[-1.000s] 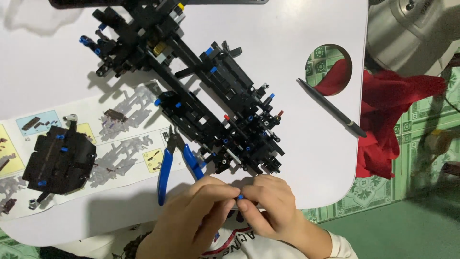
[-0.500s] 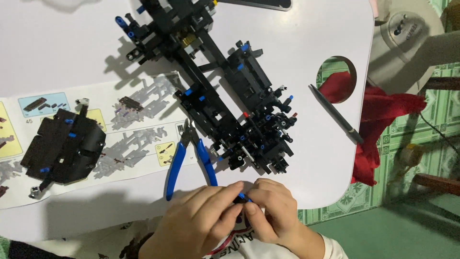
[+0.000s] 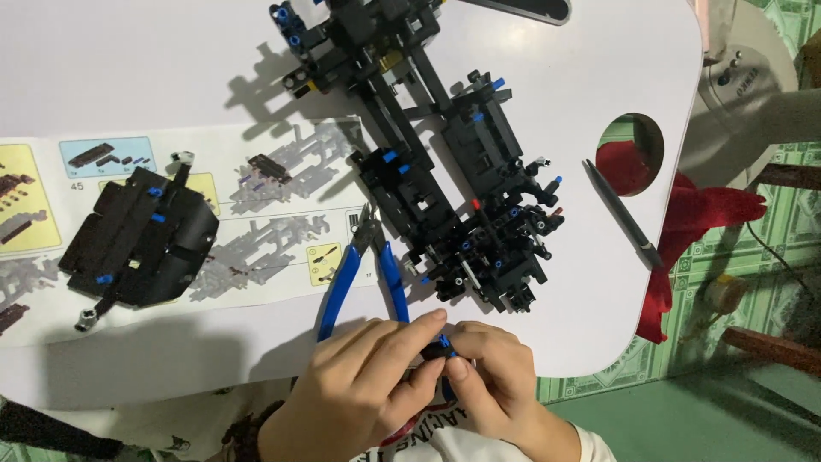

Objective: The person assembles a black Technic-style model using small plastic parts and a printed instruction manual. They connect beams, pins, and gears by hand, occasionally using pliers to press pieces together, and refer to the manual to verify steps.

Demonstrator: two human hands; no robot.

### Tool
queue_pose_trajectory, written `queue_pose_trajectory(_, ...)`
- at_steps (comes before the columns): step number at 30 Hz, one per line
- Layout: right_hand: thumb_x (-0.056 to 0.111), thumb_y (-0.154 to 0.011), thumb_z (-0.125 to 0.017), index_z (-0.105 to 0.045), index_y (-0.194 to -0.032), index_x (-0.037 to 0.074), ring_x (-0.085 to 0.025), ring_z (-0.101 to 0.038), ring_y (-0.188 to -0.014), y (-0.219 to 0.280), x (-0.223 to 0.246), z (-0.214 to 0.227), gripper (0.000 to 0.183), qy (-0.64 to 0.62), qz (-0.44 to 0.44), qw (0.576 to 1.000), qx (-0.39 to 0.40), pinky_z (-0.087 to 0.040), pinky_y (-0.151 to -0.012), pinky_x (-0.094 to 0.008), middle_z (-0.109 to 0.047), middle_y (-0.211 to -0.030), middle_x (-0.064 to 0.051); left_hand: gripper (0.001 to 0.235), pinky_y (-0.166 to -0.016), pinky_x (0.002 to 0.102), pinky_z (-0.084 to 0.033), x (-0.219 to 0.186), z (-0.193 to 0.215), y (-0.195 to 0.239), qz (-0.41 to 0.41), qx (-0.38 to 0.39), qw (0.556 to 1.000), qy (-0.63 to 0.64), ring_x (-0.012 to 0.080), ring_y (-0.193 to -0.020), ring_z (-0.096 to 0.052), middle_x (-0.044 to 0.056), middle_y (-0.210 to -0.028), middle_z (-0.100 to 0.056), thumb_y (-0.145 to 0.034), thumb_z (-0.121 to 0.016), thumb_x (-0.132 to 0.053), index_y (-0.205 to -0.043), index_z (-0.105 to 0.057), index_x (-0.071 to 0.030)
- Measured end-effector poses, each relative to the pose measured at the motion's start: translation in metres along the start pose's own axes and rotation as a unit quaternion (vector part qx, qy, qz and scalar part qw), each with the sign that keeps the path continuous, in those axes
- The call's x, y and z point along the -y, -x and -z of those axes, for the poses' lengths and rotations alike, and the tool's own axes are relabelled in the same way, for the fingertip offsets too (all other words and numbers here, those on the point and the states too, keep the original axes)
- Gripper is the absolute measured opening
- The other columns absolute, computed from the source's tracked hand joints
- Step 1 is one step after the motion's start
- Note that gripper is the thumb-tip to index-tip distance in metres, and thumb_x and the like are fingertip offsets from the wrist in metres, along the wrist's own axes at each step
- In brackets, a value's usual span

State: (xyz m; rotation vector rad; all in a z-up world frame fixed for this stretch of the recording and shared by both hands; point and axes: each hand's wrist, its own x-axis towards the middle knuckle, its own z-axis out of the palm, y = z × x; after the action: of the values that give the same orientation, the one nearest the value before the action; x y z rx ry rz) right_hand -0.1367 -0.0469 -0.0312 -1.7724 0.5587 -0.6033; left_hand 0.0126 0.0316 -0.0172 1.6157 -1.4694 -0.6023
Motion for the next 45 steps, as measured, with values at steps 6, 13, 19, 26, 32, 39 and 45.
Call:
queue_pose_trajectory(6,0.019,-0.094,-0.043,-0.051,-0.082,0.001,-0.021,-0.039,-0.047,-0.001,0.005,-0.002,0.023,-0.003,-0.006,1.0,0.0,-0.032,-0.047,-0.029,-0.045,-0.059,-0.008,0.021,-0.069,0.034,-0.056,0.001,0.003,0.001,-0.019,-0.006,1.0,0.002,0.0205,-0.073,-0.064,0.01,-0.087,-0.065,-0.084,-0.064,-0.012,-0.101,-0.063,0.0)
queue_pose_trajectory(13,0.013,-0.09,-0.046,-0.051,-0.079,-0.001,-0.021,-0.035,-0.046,0.006,-0.004,-0.001,0.018,0.077,0.046,0.996,-0.027,-0.031,-0.045,-0.03,-0.038,-0.056,-0.006,0.02,-0.073,0.036,-0.049,-0.002,0.01,-0.011,-0.11,-0.008,0.993,-0.044,0.0246,-0.079,-0.059,0.013,-0.092,-0.064,-0.089,-0.053,-0.011,-0.097,-0.064,0.004)
queue_pose_trajectory(19,0.012,-0.088,-0.048,-0.051,-0.075,0.001,-0.02,-0.032,-0.043,0.001,-0.004,0.009,0.018,0.115,0.092,0.989,-0.016,-0.028,-0.043,-0.03,-0.04,-0.054,-0.006,0.022,-0.077,0.033,-0.049,0.006,0.0,-0.004,-0.077,0.058,0.989,-0.108,0.0198,-0.087,-0.058,0.0,-0.095,-0.063,-0.084,-0.066,-0.019,-0.105,-0.067,-0.012)
queue_pose_trajectory(26,0.012,-0.089,-0.047,-0.053,-0.078,-0.001,-0.021,-0.035,-0.043,-0.001,-0.006,0.023,0.018,0.099,0.115,0.988,-0.024,-0.03,-0.044,-0.031,-0.041,-0.054,-0.007,0.024,-0.078,0.04,-0.047,0.002,0.007,-0.022,-0.127,0.126,0.98,-0.082,0.0256,-0.096,-0.058,0.006,-0.111,-0.055,-0.094,-0.051,-0.021,-0.116,-0.052,-0.01)
queue_pose_trajectory(32,0.011,-0.085,-0.053,-0.054,-0.081,0.0,-0.019,-0.038,-0.048,0.012,-0.013,0.039,0.011,0.139,0.036,0.983,-0.111,-0.029,-0.045,-0.03,-0.052,-0.063,-0.009,0.03,-0.075,0.034,-0.052,-0.002,0.007,-0.06,-0.111,0.128,0.966,-0.194,0.0205,-0.083,-0.067,0.005,-0.095,-0.072,-0.074,-0.078,-0.021,-0.1,-0.07,-0.011)
queue_pose_trajectory(39,0.01,-0.084,-0.065,-0.056,-0.094,0.002,-0.014,-0.049,-0.055,0.004,-0.023,0.043,0.016,0.238,-0.042,0.957,-0.16,-0.039,-0.048,-0.023,-0.055,-0.072,-0.007,0.022,-0.075,0.042,-0.041,-0.002,-0.002,-0.094,-0.141,0.156,0.964,-0.16,0.0327,-0.096,-0.052,0.016,-0.105,-0.06,-0.082,-0.052,0.004,-0.102,-0.061,0.001)
queue_pose_trajectory(45,0.005,-0.084,-0.064,-0.055,-0.088,-0.001,-0.019,-0.055,-0.063,0.001,-0.025,0.048,0.011,0.219,0.01,0.963,-0.158,-0.044,-0.054,-0.024,-0.056,-0.077,-0.012,0.019,-0.073,0.041,-0.04,-0.006,-0.002,-0.101,-0.157,0.178,0.946,-0.223,0.0306,-0.092,-0.052,0.012,-0.1,-0.06,-0.084,-0.051,0.002,-0.097,-0.062,-0.003)
